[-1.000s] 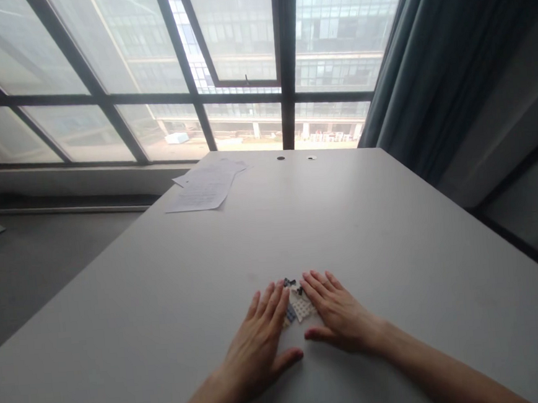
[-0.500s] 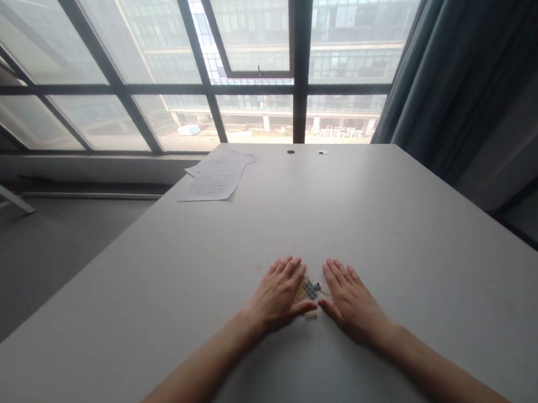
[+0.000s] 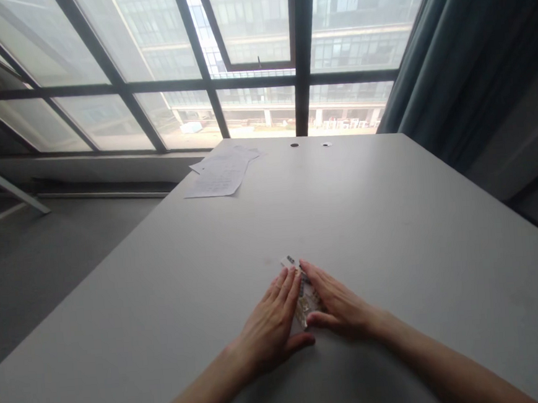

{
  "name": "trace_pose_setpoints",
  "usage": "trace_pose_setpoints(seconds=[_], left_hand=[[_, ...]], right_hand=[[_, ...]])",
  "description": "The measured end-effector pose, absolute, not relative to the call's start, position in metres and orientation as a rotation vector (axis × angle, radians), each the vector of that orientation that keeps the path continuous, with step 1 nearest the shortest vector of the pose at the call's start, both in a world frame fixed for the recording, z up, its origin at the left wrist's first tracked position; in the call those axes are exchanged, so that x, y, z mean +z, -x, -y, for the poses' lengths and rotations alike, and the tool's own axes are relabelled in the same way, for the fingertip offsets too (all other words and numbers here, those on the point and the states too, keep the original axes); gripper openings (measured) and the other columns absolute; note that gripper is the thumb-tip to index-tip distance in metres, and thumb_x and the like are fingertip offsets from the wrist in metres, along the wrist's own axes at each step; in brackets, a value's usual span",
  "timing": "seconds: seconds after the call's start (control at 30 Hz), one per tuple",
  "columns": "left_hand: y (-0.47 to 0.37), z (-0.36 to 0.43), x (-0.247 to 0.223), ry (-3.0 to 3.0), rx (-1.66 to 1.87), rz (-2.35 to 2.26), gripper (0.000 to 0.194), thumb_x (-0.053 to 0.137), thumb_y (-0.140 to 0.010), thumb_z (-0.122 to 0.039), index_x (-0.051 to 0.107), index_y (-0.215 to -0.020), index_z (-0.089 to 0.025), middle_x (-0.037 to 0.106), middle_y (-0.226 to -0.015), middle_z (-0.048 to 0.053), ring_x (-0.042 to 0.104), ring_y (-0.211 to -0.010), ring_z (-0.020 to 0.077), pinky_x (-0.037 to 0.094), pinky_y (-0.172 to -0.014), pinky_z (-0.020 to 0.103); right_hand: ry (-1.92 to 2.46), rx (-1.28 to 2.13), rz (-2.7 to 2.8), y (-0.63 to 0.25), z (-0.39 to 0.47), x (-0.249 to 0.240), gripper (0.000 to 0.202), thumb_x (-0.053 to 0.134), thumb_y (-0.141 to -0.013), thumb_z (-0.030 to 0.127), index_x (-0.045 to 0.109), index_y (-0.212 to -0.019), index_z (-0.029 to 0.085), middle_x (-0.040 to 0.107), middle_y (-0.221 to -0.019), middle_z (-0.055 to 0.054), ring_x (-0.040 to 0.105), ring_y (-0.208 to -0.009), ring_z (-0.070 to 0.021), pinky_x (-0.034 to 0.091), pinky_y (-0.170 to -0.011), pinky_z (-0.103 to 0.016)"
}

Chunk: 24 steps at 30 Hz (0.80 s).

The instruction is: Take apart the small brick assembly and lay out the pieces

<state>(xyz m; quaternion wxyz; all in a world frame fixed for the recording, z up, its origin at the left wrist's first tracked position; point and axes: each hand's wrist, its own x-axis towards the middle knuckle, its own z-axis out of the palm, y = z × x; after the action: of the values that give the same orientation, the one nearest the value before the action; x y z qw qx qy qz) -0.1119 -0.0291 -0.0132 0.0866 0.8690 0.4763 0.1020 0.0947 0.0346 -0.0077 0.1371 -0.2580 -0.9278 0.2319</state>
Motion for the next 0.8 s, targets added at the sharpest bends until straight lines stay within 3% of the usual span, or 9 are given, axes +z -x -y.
trace_pose_setpoints(seconds=[0.23, 0.33, 0.53, 0.67, 0.8], left_hand=[[0.091, -0.014, -0.003, -2.676, 0.201, -1.346, 0.088, 0.036, -0.084, -0.071, 0.014, -0.149, -0.016, 0.013, -0.156, 0.015, 0.003, -0.144, 0.0328, 0.005, -0.115, 0.057], [0.099, -0.027, 0.000, -2.617, 0.183, -1.403, 0.079, 0.035, -0.087, -0.068, 0.023, -0.147, -0.019, 0.020, -0.155, 0.013, 0.010, -0.144, 0.0326, 0.009, -0.114, 0.058], [0.133, -0.026, -0.006, -2.492, 0.359, -1.490, 0.080, 0.038, -0.089, -0.063, 0.017, -0.148, -0.013, 0.022, -0.154, 0.015, 0.018, -0.143, 0.0247, 0.020, -0.116, 0.045], [0.155, -0.018, -0.008, -2.534, 0.305, -1.480, 0.083, 0.041, -0.087, -0.064, 0.017, -0.148, -0.013, 0.024, -0.153, 0.016, 0.020, -0.143, 0.0250, 0.020, -0.117, 0.045], [0.185, -0.012, -0.013, -2.588, 0.261, -1.564, 0.074, 0.035, -0.093, -0.057, 0.015, -0.148, -0.013, 0.026, -0.153, 0.016, 0.021, -0.142, 0.0252, 0.021, -0.116, 0.045]], right_hand=[[1.047, 0.175, 2.721, -0.124, -0.016, -0.028, 0.092, 0.041, -0.087, 0.065, 0.014, -0.149, 0.002, 0.020, -0.153, -0.023, 0.012, -0.143, -0.0328, 0.022, -0.115, -0.053], [1.100, 0.169, 2.707, -0.117, -0.019, -0.030, 0.103, 0.043, -0.080, 0.073, 0.015, -0.148, 0.001, 0.019, -0.153, -0.025, 0.012, -0.143, -0.0350, 0.021, -0.114, -0.054], [1.148, 0.262, 2.671, -0.088, -0.032, -0.025, 0.112, 0.047, -0.074, 0.078, 0.017, -0.147, 0.000, 0.018, -0.152, -0.026, 0.010, -0.143, -0.0360, 0.019, -0.114, -0.054], [1.086, 0.326, 2.680, -0.061, -0.046, -0.020, 0.109, 0.043, -0.075, 0.078, 0.019, -0.147, 0.000, 0.021, -0.152, -0.027, 0.013, -0.143, -0.0360, 0.019, -0.115, -0.052], [0.926, 0.337, 2.705, -0.021, -0.063, -0.015, 0.098, 0.037, -0.081, 0.076, 0.025, -0.146, 0.004, 0.027, -0.150, -0.025, 0.022, -0.141, -0.0356, 0.018, -0.115, -0.048]])
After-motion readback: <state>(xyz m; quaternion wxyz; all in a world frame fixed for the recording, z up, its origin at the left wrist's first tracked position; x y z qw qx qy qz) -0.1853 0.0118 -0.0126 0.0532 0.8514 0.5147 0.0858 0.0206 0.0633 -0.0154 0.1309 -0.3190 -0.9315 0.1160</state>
